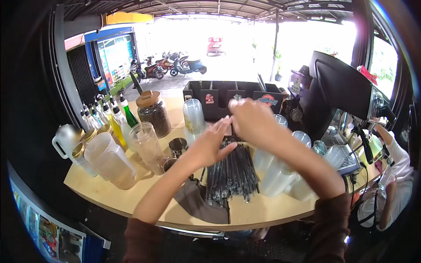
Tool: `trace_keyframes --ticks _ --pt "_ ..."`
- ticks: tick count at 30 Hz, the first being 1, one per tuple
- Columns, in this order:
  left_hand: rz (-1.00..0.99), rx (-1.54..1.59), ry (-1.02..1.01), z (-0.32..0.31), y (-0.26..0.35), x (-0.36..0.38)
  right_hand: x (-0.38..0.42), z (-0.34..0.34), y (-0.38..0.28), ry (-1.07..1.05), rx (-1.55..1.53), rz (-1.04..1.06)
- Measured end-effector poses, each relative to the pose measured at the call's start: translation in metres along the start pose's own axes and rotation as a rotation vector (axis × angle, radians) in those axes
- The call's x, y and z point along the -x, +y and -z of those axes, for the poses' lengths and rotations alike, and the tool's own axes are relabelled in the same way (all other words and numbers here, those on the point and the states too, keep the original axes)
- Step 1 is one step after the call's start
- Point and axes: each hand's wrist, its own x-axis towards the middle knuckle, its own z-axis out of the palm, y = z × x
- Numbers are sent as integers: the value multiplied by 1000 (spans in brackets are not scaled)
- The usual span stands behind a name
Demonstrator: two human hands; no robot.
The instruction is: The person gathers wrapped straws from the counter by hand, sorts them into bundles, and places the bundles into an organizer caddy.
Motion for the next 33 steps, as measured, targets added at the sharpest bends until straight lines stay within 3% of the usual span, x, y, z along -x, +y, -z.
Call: trace_keyframes --ticks 5,10,16,20,22,33 --pt "151 233 -57 -54 -9 58 48 -89 -16 -236 -180 -228" --pt "266 39 -165 -102 -17 91 77 -177 10 -476 -151 -469" --pt "311 -17 -214 -114 -19 103 91 -243 34 -373 -96 -507" --pt "349 13 -216 -111 -18 104 85 -224 19 -412 -32 -567" --pt "357 8 -219 -109 -16 104 81 -215 19 -418 -267 -670" --pt "373 -38 -265 -107 -18 104 85 -229 30 -410 -21 -556"
